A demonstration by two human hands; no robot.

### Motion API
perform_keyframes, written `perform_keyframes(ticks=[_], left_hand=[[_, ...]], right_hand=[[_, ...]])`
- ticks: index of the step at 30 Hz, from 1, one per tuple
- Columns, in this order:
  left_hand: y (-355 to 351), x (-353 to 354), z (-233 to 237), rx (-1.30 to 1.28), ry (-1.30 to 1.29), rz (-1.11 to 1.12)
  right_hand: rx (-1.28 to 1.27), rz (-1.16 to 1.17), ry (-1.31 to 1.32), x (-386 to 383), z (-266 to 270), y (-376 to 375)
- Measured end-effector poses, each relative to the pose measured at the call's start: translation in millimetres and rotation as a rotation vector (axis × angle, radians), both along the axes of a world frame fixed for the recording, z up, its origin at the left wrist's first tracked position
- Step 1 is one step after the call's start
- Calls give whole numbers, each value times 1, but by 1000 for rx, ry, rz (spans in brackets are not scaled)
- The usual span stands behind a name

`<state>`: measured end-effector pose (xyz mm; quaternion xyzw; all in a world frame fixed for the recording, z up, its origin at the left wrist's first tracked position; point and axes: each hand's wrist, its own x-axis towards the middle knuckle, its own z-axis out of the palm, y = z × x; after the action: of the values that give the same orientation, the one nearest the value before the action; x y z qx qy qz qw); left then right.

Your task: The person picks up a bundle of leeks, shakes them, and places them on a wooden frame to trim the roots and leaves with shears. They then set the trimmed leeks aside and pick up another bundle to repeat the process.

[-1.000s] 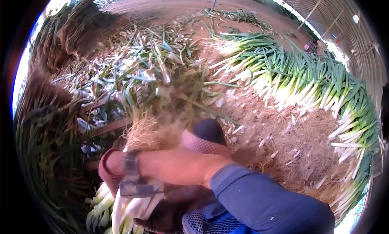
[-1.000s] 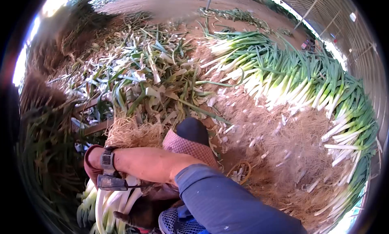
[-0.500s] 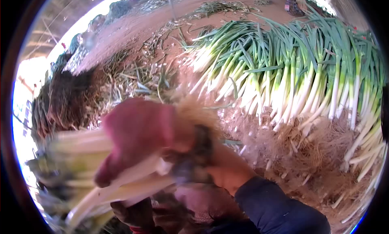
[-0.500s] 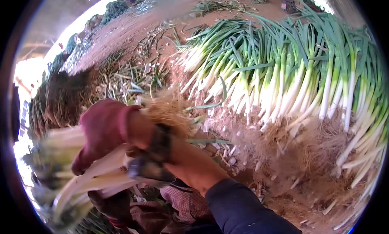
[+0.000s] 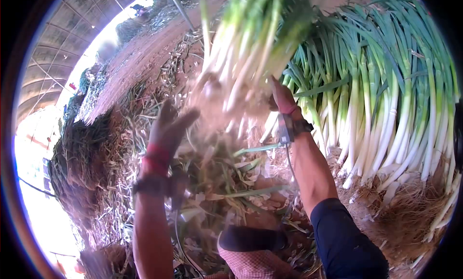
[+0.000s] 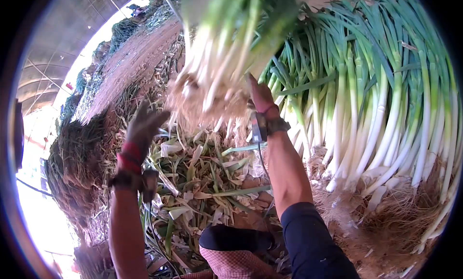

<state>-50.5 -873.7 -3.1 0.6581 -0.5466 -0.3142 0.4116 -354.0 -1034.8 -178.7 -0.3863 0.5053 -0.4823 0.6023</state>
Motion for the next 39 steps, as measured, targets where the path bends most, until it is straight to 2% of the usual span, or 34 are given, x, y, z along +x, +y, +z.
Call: perform_keyframes(ticks=[1, 2, 3, 4, 5, 6, 7, 8, 9, 10, 12, 13, 15, 17, 18, 20, 21, 23, 27, 28, 31, 33, 36, 38, 39], left_hand=[[11, 43, -45, 91, -58, -30], [48, 35, -42, 212, 164, 39], [81, 61, -73, 227, 155, 102], [118, 71, -94, 249, 106, 292], [159, 86, -119, 169, 115, 199], [208, 116, -155, 196, 117, 189], [256, 146, -190, 224, 118, 179], [303, 157, -208, 308, 152, 280], [350, 169, -227, 388, 191, 384], [389, 158, -227, 414, 271, 519], [457, 138, -226, 487, 392, 642], [493, 133, -235, 515, 437, 674], [560, 123, -264, 537, 488, 711], [615, 99, -295, 406, 562, 685], [633, 83, -295, 400, 574, 696], [661, 45, -294, 521, 363, 577], [658, 17, -275, 514, 379, 587], [655, -29, -244, 602, 592, 629], [711, -48, -319, 467, 688, 565], [719, -50, -327, 519, 645, 547], [729, -45, -327, 675, 504, 477], [729, -41, -304, 702, 450, 460], [754, -24, -342, 643, 619, 432], [740, -36, -273, 472, 501, 328], [744, -31, -318, 481, 356, 167]], right_hand=[[15, -35, 98, -3, -33, 9], [35, -69, 196, -6, -65, 19], [33, -10, 196, 2, -79, 51], [30, 48, 197, 10, -93, 84], [26, 107, 197, 18, -105, 118], [132, 165, 137, 27, -73, 164], [143, 248, 128, 39, -124, 186], [78, 346, 191, 49, -130, 212], [181, 332, 116, 65, -109, 242], [177, 391, 38, 75, -106, 264], [54, 597, 2, 95, -101, 289], [50, 609, 2, 105, -89, 302], [-164, 643, 87, 125, -56, 328], [-261, 699, 155, 142, -37, 349], [-353, 744, 220, 150, -27, 361], [-334, 820, 218, 158, -2, 387], [-343, 861, 236, 159, 17, 404], [-420, 882, 328, 169, 33, 440], [-540, 1018, 557, 186, 40, 519], [-542, 1037, 562, 190, 39, 541], [-646, 1266, 894, 203, 45, 606], [-647, 1320, 957, 214, 28, 645], [-567, 1456, 1001, 224, -5, 686], [-369, 1651, 1026, 220, -17, 708], [-312, 1744, 1040, 217, -32, 724]])
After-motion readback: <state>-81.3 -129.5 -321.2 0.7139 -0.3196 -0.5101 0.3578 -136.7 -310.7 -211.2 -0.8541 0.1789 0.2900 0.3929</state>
